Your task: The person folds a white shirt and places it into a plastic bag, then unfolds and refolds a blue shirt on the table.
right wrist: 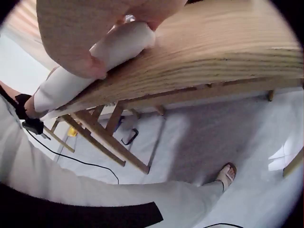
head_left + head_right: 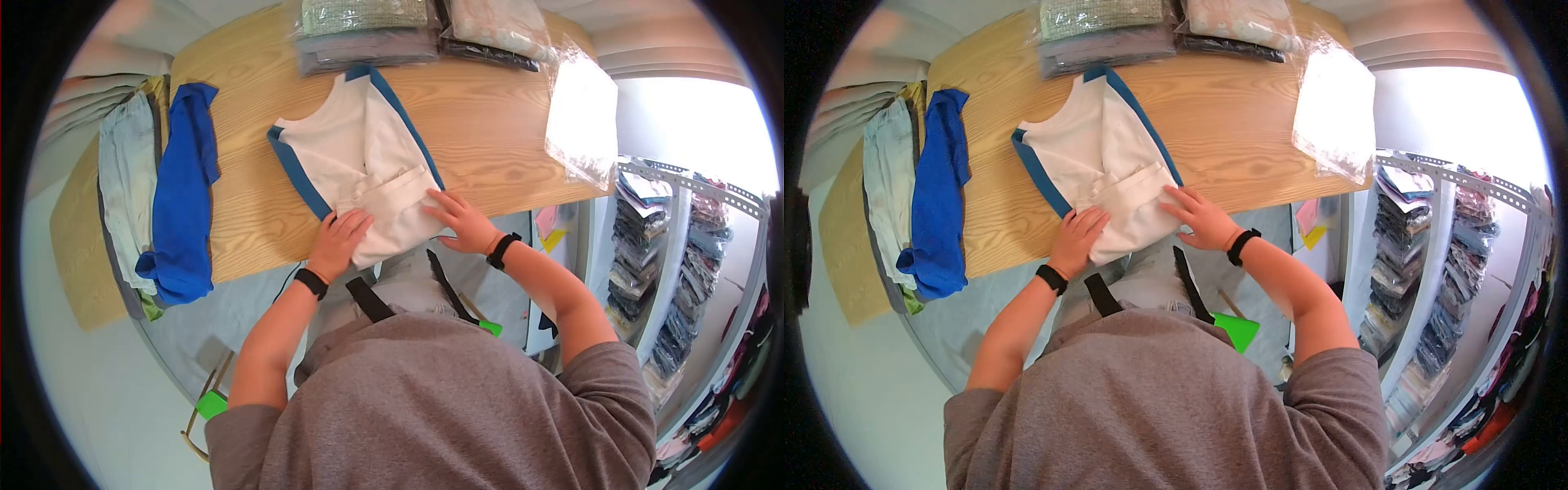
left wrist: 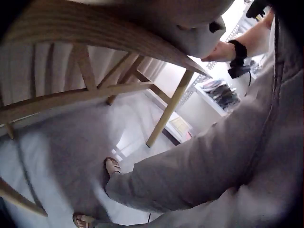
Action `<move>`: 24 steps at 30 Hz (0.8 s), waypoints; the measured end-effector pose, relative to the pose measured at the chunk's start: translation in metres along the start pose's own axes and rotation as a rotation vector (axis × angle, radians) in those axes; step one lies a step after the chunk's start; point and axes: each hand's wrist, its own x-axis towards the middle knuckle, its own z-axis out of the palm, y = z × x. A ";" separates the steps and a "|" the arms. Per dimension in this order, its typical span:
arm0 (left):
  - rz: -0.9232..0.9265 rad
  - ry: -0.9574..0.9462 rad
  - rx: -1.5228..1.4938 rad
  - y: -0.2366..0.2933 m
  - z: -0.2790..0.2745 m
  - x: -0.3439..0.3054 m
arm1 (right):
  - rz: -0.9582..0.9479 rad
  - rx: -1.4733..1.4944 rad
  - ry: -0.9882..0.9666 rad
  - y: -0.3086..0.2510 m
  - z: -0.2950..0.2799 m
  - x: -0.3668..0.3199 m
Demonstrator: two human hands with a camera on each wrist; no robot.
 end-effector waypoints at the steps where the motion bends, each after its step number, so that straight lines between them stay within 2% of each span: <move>1: -0.008 0.003 0.004 0.000 -0.011 -0.001 | -0.009 0.000 -0.003 0.000 0.000 -0.003; 3: -0.078 -0.054 -0.270 -0.002 -0.035 -0.007 | -0.102 -0.192 0.013 0.004 0.000 -0.008; 5: -0.091 -0.113 -0.287 -0.010 -0.046 -0.015 | -0.132 -0.223 0.066 0.009 0.006 0.001; 7: -0.114 -0.102 -0.487 -0.015 -0.052 -0.019 | -0.167 -0.254 0.123 0.006 0.005 0.022; 10: -0.109 -0.092 -0.518 -0.018 -0.061 -0.020 | -0.256 -0.322 0.141 0.004 0.008 0.050; 11: -0.111 -0.093 -0.513 -0.017 -0.063 -0.020 | -0.319 -0.257 0.083 0.009 0.014 0.060; 13: -0.188 0.041 -0.406 -0.012 -0.067 -0.018 | -0.382 -0.191 0.031 0.004 0.013 0.071; 16: -0.196 -0.055 -0.257 -0.029 -0.056 -0.028 | -0.335 -0.030 -0.001 0.002 0.008 0.079; 18: -0.173 -0.033 -0.284 -0.041 -0.052 -0.030 | -0.254 0.221 -0.065 0.011 0.007 0.086; 19: -0.153 -0.012 -0.319 -0.046 -0.048 -0.032 | -0.259 0.216 -0.061 0.008 -0.001 0.092; 20: -0.151 -0.005 -0.311 -0.053 -0.037 -0.038 | -0.134 0.358 -0.164 0.007 -0.011 0.099; 21: -0.376 0.047 -0.637 -0.063 -0.021 -0.049 | -0.008 0.497 -0.266 0.007 -0.020 0.107; 22: -0.598 0.101 -0.962 -0.065 -0.024 -0.046 | 0.057 0.577 -0.251 0.014 -0.014 0.124; 23: -0.592 0.111 -0.953 -0.067 -0.027 -0.041 | 0.046 0.569 -0.246 0.022 -0.012 0.134; 24: -0.765 0.204 -1.026 -0.058 -0.044 -0.022 | 0.248 0.660 -0.218 0.014 -0.022 0.146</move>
